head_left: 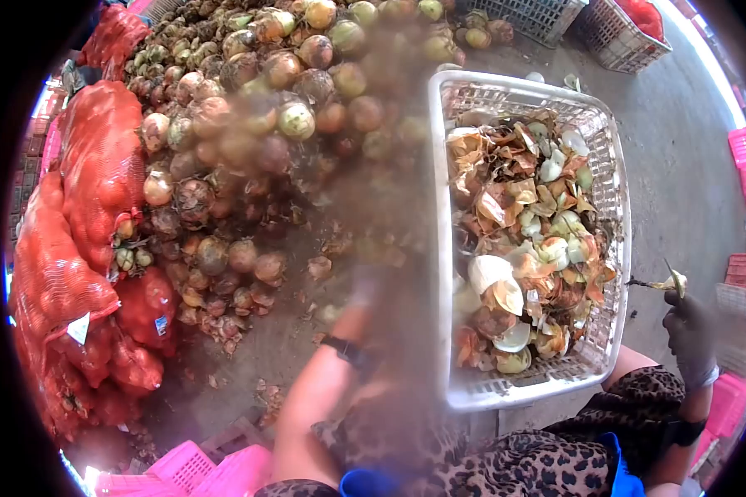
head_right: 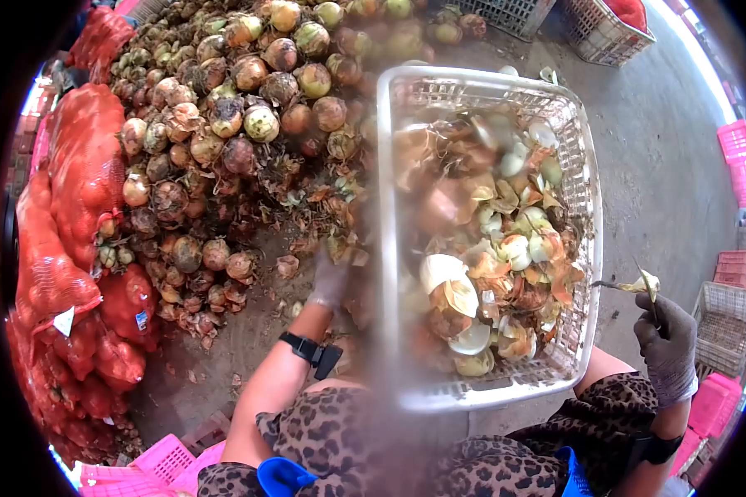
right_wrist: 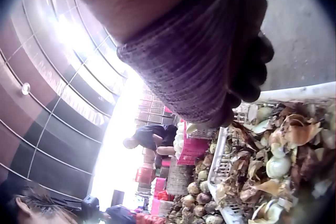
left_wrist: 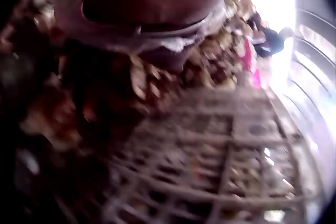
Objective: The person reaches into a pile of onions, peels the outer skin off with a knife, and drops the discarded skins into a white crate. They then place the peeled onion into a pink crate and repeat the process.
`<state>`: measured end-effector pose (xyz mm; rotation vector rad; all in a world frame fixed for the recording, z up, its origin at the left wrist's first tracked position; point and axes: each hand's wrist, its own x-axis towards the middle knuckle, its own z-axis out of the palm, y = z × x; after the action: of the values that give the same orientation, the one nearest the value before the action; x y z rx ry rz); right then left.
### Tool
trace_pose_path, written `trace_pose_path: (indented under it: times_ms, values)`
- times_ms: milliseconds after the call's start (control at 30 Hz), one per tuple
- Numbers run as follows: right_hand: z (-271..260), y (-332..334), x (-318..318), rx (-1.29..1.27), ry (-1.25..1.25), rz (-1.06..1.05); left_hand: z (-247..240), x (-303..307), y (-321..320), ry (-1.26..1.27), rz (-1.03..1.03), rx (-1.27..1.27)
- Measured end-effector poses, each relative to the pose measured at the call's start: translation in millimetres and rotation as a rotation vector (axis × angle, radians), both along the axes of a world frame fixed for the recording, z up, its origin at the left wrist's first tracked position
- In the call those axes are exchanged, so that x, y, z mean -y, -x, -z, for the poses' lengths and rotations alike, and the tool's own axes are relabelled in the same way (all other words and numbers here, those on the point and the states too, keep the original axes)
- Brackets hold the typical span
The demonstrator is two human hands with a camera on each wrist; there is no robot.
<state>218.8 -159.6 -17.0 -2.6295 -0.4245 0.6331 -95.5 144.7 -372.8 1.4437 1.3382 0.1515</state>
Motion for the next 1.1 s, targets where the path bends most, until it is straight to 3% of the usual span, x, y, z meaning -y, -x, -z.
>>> trace_pose_path:
  times_ms: [67, 133, 267, 300, 333, 433, 467, 633, 733, 833, 900, 967, 1000, 1067, 1100]
  values:
    - [2, 4, -17, 0.022, 0.016, -0.034, -38, -44, -44, -0.022, 0.156, 0.005]
    - [5, 1, -23, 0.054, 0.006, -0.095, -70, -100, -71, -0.118, 0.417, -0.311]
    - [6, 3, -34, 0.022, -0.018, -0.069, -38, -156, -88, -0.235, 0.547, -0.569]
    - [9, 4, -33, 0.024, -0.002, -0.093, -28, -157, -98, -0.257, 0.779, -0.641]
    - [12, 4, -32, 0.023, 0.013, -0.119, -30, -149, -114, -0.276, 1.013, -0.711]
    - [13, 9, -31, 0.049, 0.045, -0.244, -16, -104, -132, -0.361, 1.229, -0.779]
    - [11, 10, -31, 0.052, 0.046, -0.243, -33, -90, -130, -0.338, 1.259, -0.763]
    - [4, 12, -15, 0.084, 0.019, -0.243, -83, 1, -34, -0.528, 1.436, -0.684]
    - [8, 13, -5, 0.118, -0.022, -0.219, -26, 54, 38, -0.865, 1.320, -0.494]
    - [12, 19, -8, 0.135, 0.005, -0.249, -23, 70, 53, -0.972, 1.127, -0.467]
    - [11, 24, -17, 0.134, 0.024, -0.303, 25, 72, 50, -1.045, 0.973, -0.477]
    - [14, 24, -15, 0.167, 0.002, -0.386, 20, 39, 46, -0.844, 1.004, -0.331]
    - [6, 25, -21, 0.150, 0.073, -0.427, 47, 13, 51, -0.772, 0.992, -0.234]
    - [5, 24, -18, 0.163, 0.025, -0.384, 52, -24, 59, -0.507, 0.655, -0.028]
    - [5, 23, -18, 0.168, -0.004, -0.366, 36, -43, 54, -0.324, 0.333, 0.091]
